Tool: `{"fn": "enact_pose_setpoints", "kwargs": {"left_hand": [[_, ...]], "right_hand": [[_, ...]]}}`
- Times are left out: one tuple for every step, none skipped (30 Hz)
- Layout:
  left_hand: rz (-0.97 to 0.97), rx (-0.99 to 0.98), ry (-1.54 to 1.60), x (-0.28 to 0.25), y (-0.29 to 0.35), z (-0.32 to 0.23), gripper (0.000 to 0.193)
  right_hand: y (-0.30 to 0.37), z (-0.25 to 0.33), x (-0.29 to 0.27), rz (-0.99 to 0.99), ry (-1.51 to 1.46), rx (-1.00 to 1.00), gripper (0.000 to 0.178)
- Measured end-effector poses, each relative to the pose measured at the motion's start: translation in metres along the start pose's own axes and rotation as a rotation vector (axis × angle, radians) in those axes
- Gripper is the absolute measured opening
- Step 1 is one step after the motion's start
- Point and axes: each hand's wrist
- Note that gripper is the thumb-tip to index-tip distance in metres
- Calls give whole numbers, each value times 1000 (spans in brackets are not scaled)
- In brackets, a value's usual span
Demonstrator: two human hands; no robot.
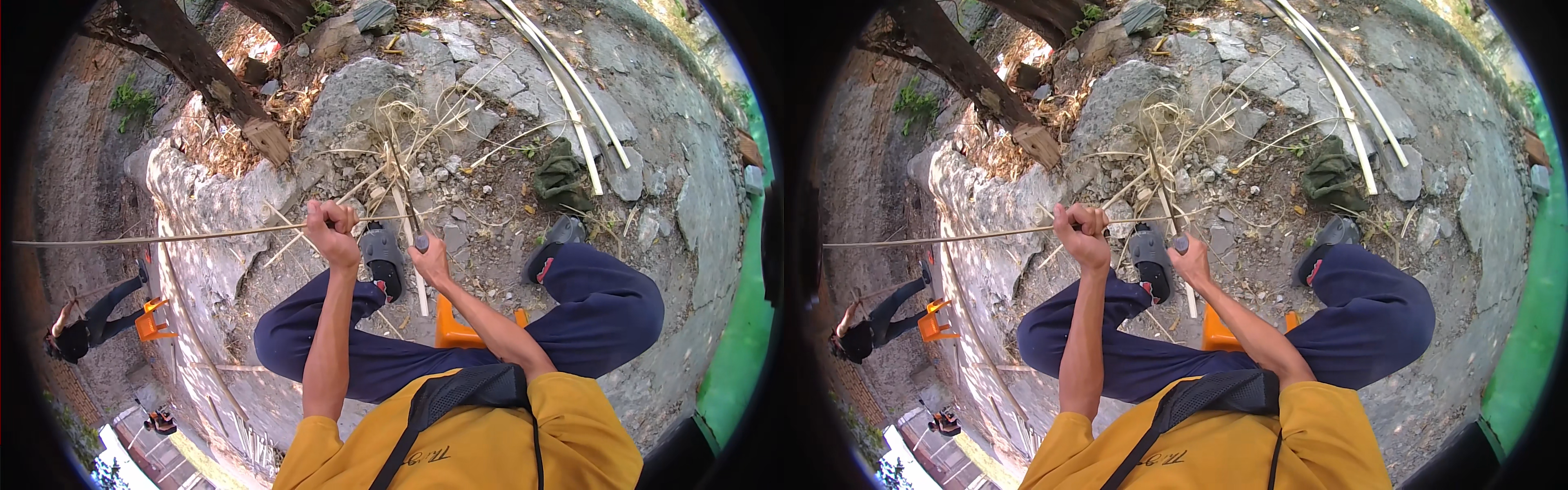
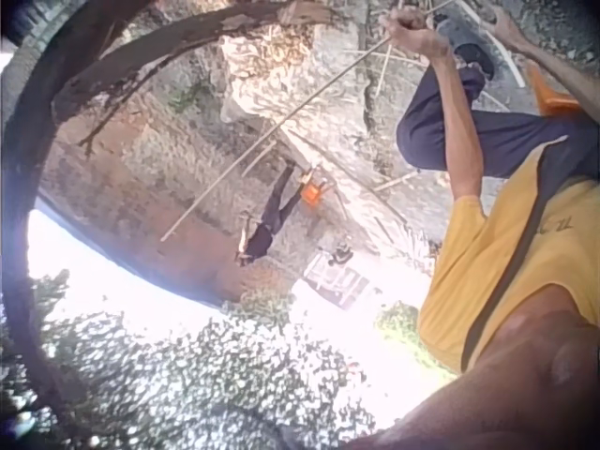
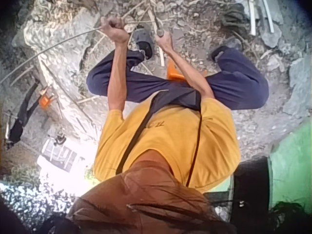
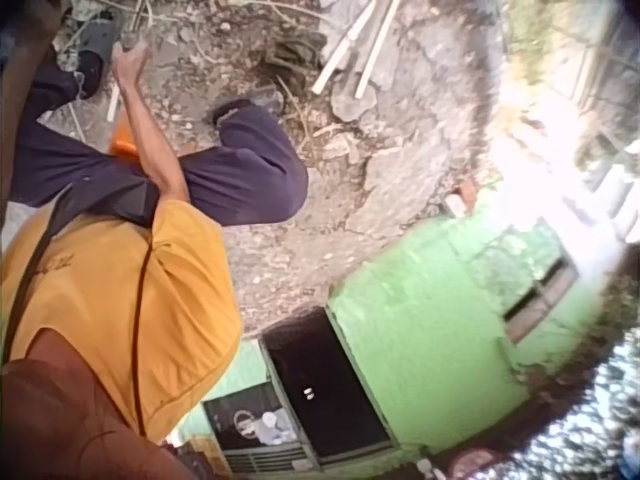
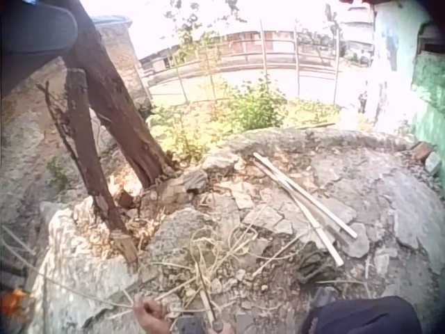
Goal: The person shaves a bamboo strip with a machete and uses their hands to pull away excess wood fibers.
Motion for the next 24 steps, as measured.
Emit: {"fn": "enact_pose_setpoints", "kwargs": {"left_hand": [[-6,4,0,0,0,-1,63],[-13,9,-1,1,1,-2,63],[-28,13,-18,6,2,-2,63],[-25,15,-19,6,1,-3,63],[-32,4,0,6,0,-2,63],[-43,-5,15,3,-1,-1,63],[-57,-14,10,0,-2,0,63],[-56,-11,9,-2,-1,0,63],[-52,-2,1,0,0,0,63],[-47,6,-6,2,0,-1,63],[-50,18,-3,4,-1,-1,63],[-54,19,-6,2,-2,0,63],[-57,16,7,-1,-3,1,63],[-60,12,21,-3,-4,2,63],[-63,8,20,-2,-5,2,63],[-63,13,16,-1,-5,1,63],[-63,18,11,-1,-5,0,63],[-66,14,10,-2,-5,1,63],[-68,18,6,-3,-5,0,63],[-71,24,2,-5,-5,0,63],[-70,29,2,-3,-6,-1,63],[-73,19,13,-2,-7,0,63],[-75,11,23,0,-8,1,63],[-71,16,22,3,-7,0,63]], "right_hand": [[0,3,-1,2,-44,-16,23],[1,2,-1,7,-45,-15,23],[-2,-1,-2,-11,-56,-3,23],[-4,-12,-2,-28,-68,9,23],[-8,-26,-1,-82,-30,-18,21],[-13,-34,-3,-78,-35,-22,21],[-17,-40,-6,-67,0,19,21],[-21,-47,-10,-56,35,60,21],[-25,-52,-14,-73,86,34,21],[-28,-56,-12,-76,86,34,21],[-31,-60,-10,-89,75,52,21],[-31,-59,-8,-94,63,69,22],[-30,-58,-5,-90,63,70,22],[-26,-56,0,-103,54,89,22],[-22,-54,5,-118,45,111,23],[-19,-52,7,-116,47,116,23],[-15,-50,9,-93,63,77,26],[-12,-51,9,-70,78,38,30],[-11,-52,9,-65,72,24,38],[-9,-53,9,-61,73,27,38],[-12,-60,8,-63,51,44,34],[-16,-71,5,-69,31,62,30],[-21,-83,0,-72,31,59,30],[-27,-95,-6,-110,81,79,26]]}}
Point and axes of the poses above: each hand's wrist, its own y-axis away from the middle knuckle, its own x-axis out of the palm, z = x × y, and after that the axes turned 4 degrees about y, right-handed
